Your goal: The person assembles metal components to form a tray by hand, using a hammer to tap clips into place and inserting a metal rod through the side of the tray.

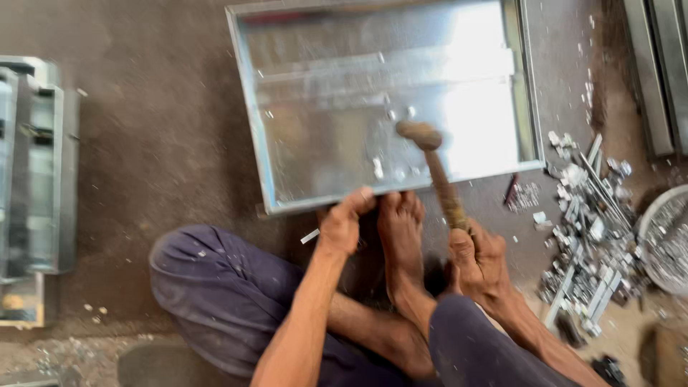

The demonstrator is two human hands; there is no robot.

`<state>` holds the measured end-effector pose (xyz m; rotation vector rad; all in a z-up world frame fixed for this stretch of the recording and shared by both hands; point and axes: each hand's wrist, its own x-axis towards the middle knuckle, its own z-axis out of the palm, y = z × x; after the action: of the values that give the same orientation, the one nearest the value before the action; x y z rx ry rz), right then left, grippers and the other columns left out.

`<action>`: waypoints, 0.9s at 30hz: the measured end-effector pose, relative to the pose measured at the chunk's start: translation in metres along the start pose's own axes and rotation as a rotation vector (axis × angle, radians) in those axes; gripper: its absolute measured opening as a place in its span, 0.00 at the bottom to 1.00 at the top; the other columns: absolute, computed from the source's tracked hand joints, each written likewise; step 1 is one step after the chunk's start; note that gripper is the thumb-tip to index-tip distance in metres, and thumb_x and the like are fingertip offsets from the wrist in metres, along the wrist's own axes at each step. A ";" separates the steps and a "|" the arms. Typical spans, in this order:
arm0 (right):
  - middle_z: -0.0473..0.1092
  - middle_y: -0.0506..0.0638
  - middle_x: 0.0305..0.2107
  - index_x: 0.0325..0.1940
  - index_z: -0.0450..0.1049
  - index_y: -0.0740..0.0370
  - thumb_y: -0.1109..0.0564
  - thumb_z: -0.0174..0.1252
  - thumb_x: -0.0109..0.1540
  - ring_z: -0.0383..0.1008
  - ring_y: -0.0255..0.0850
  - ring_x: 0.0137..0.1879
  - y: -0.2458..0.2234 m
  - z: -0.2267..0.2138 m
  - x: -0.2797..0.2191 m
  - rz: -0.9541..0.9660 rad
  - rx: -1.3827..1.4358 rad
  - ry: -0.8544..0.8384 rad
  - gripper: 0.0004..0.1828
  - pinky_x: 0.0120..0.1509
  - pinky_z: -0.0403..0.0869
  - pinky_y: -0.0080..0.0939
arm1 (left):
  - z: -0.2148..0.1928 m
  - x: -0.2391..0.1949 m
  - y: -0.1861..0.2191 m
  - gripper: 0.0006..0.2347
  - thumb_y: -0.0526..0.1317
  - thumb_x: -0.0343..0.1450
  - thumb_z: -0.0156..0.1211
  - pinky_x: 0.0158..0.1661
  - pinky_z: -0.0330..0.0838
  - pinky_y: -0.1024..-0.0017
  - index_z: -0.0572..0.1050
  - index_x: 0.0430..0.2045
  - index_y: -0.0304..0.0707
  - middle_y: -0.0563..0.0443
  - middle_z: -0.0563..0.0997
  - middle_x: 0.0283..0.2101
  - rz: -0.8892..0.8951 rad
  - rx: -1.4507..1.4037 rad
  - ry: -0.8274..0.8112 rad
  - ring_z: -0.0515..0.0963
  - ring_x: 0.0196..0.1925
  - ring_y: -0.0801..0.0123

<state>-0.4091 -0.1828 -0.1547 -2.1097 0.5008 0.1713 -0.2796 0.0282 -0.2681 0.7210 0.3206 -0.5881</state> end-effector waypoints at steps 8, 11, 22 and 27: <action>0.67 0.52 0.21 0.44 0.74 0.65 0.46 0.47 0.67 0.63 0.39 0.23 0.020 -0.013 -0.010 -0.107 -0.004 0.080 0.19 0.24 0.66 0.41 | -0.003 0.004 -0.011 0.09 0.37 0.67 0.73 0.49 0.72 0.64 0.80 0.35 0.35 0.50 0.82 0.38 -0.002 -0.031 0.029 0.80 0.43 0.64; 0.70 0.53 0.25 0.43 0.75 0.64 0.50 0.50 0.66 0.66 0.39 0.27 0.029 -0.010 -0.019 -0.121 -0.034 0.050 0.16 0.28 0.68 0.40 | -0.004 -0.009 -0.012 0.09 0.37 0.65 0.71 0.51 0.74 0.66 0.81 0.35 0.35 0.51 0.84 0.40 -0.028 -0.008 0.044 0.82 0.45 0.67; 0.70 0.63 0.46 0.57 0.70 0.70 0.61 0.56 0.61 0.73 0.55 0.41 0.054 -0.012 -0.036 -0.766 -0.446 0.205 0.20 0.39 0.75 0.55 | 0.011 0.001 0.000 0.10 0.37 0.60 0.68 0.46 0.76 0.68 0.81 0.34 0.44 0.55 0.83 0.37 -0.015 0.026 0.116 0.82 0.44 0.70; 0.69 0.61 0.19 0.42 0.76 0.62 0.46 0.51 0.68 0.69 0.48 0.22 0.100 -0.038 -0.061 0.165 -0.244 0.063 0.17 0.27 0.68 0.50 | 0.034 -0.005 0.014 0.07 0.35 0.64 0.72 0.45 0.79 0.64 0.78 0.30 0.36 0.51 0.80 0.35 0.051 -0.066 0.141 0.81 0.41 0.65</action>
<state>-0.5088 -0.2454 -0.1912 -2.3159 0.7234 0.2725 -0.2724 0.0148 -0.2345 0.7067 0.4489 -0.4776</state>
